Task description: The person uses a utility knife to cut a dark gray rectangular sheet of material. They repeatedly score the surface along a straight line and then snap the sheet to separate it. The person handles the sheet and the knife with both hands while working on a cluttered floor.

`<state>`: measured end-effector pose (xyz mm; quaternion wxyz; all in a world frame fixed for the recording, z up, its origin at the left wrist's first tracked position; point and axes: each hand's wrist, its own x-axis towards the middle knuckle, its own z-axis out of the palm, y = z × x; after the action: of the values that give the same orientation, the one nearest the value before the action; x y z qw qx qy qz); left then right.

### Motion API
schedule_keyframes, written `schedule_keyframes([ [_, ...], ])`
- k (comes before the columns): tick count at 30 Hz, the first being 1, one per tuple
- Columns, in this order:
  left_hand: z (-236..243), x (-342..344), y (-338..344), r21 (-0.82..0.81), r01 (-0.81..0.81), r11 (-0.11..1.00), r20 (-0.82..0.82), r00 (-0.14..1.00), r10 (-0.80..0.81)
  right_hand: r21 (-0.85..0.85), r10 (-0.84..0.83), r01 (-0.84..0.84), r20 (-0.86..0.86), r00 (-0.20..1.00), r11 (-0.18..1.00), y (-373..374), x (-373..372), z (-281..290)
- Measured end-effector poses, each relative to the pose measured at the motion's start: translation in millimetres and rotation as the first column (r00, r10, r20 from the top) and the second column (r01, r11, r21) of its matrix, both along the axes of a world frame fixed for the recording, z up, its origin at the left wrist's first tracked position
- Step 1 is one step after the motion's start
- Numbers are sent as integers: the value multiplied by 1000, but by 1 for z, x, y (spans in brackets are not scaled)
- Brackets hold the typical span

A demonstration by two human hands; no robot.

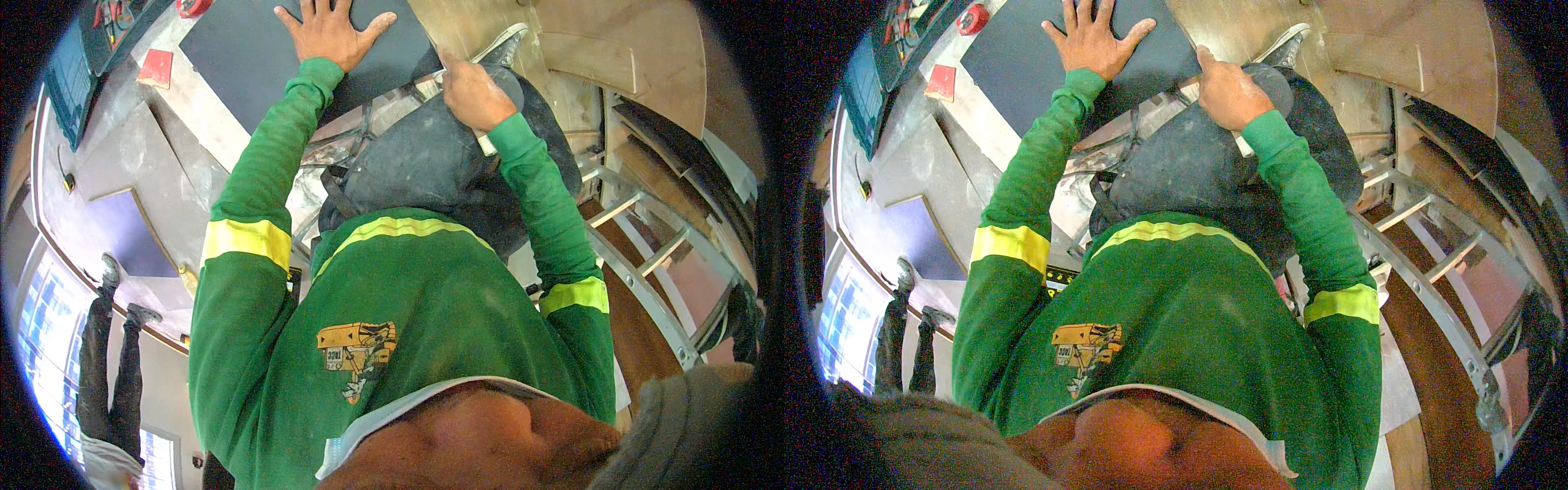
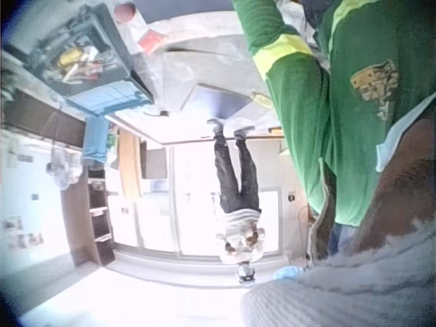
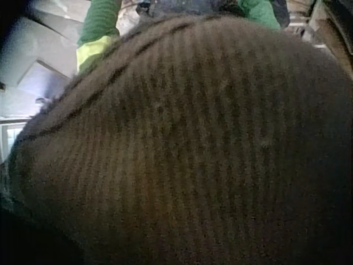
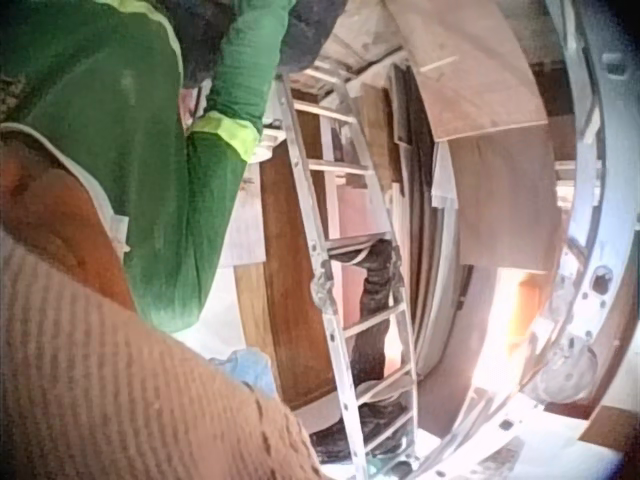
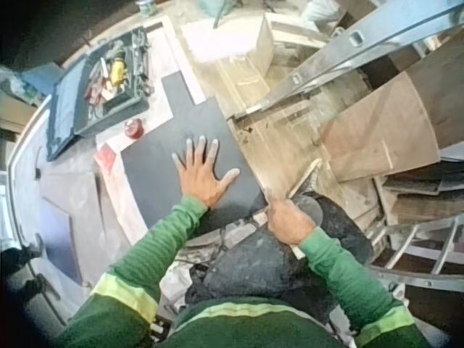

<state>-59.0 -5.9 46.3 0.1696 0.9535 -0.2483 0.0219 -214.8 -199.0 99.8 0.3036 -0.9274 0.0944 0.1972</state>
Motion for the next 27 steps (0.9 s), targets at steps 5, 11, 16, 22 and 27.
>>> schedule_keyframes([
  [5, -6, 1, 4, -17, -15, 1000, 29, 999, 15, 28, -17, 15, 47, 999, 999, 6, -13, 31],
  [11, -3, -1, 0, -8, 1, 1000, 21, 1000, -1, -40, 6, -8, -41, 999, 999, 4, -14, 3],
  [16, -2, -1, 4, -10, -16, 1000, 15, 1000, 16, -55, 23, -25, -39, 999, 998, 9, -13, 24],
  [22, 3, -2, 2, -33, -20, 999, -11, 1000, 19, -72, 41, -38, 28, 999, 997, 6, -35, 7],
  [27, 4, -3, 1, -6, -17, 1000, -17, 1000, 17, -51, 6, -10, -88, 996, 999, 4, -28, 6],
])
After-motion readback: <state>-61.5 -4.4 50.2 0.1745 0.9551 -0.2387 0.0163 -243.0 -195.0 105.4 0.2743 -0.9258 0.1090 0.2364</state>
